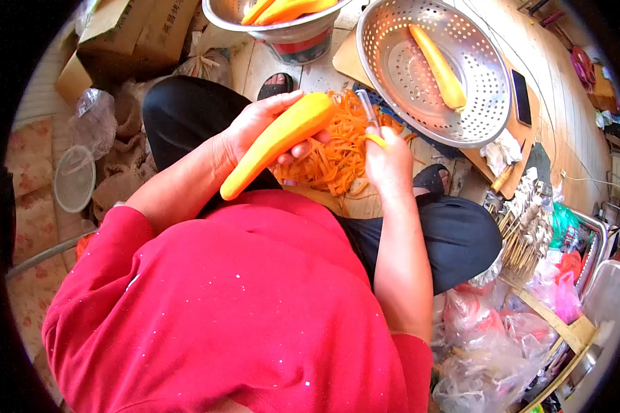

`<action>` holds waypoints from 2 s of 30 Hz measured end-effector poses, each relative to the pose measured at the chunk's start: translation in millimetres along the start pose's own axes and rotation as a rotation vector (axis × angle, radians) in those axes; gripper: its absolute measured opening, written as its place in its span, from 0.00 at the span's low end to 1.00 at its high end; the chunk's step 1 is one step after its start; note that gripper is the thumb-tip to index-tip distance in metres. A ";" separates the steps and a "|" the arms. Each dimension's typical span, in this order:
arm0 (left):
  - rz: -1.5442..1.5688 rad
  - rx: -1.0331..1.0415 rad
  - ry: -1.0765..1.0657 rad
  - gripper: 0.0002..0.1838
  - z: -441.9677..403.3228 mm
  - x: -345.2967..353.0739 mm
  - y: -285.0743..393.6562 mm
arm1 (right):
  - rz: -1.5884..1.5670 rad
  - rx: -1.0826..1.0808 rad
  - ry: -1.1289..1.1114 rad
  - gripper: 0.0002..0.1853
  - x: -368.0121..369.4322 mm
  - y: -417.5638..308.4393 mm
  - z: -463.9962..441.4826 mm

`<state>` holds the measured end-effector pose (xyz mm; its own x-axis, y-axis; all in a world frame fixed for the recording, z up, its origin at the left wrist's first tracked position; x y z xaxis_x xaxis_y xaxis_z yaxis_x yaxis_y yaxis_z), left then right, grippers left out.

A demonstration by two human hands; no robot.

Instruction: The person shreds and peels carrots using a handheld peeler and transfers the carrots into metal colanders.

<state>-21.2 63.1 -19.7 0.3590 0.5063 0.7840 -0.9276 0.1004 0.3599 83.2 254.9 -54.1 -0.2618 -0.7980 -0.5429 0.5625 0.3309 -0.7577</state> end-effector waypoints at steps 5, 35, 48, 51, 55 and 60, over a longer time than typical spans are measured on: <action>-0.229 0.219 0.206 0.25 3.0 1.8 64.0 | 0.192 -0.114 -0.072 0.17 10.0 -5.6 16.1; -2.711 0.108 0.013 0.27 -285.1 127.4 90.9 | 0.161 -0.217 -0.377 0.15 6.7 -15.6 27.5; -0.816 0.877 0.294 0.24 -102.8 114.8 182.9 | 0.066 -0.176 -0.158 0.14 2.3 -27.1 34.2; -0.527 0.617 0.456 0.26 -41.0 87.5 153.4 | -0.089 -0.133 0.015 0.15 7.5 -19.0 28.3; -0.264 0.445 0.407 0.30 -28.1 -8.9 98.0 | -0.303 -0.223 -0.048 0.14 11.2 -39.5 44.7; -0.007 0.328 0.499 0.33 -21.1 -51.4 36.3 | -0.131 -0.578 -0.179 0.10 36.5 -74.8 86.3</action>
<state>-75.5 58.8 -57.7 0.1994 0.8556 0.4777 -0.8164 -0.1245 0.5638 99.2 157.6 14.0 -0.1359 -0.9060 -0.4009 0.0062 0.4039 -0.9148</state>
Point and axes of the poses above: each hand's wrist, its own z-axis away from the middle knuckle, its own x-axis out of the palm, y = z × x, the point moved 3 cm from there along -z, towards the middle knuckle, and after that the axes turned 5 degrees about -z, right-handed, at the moved point
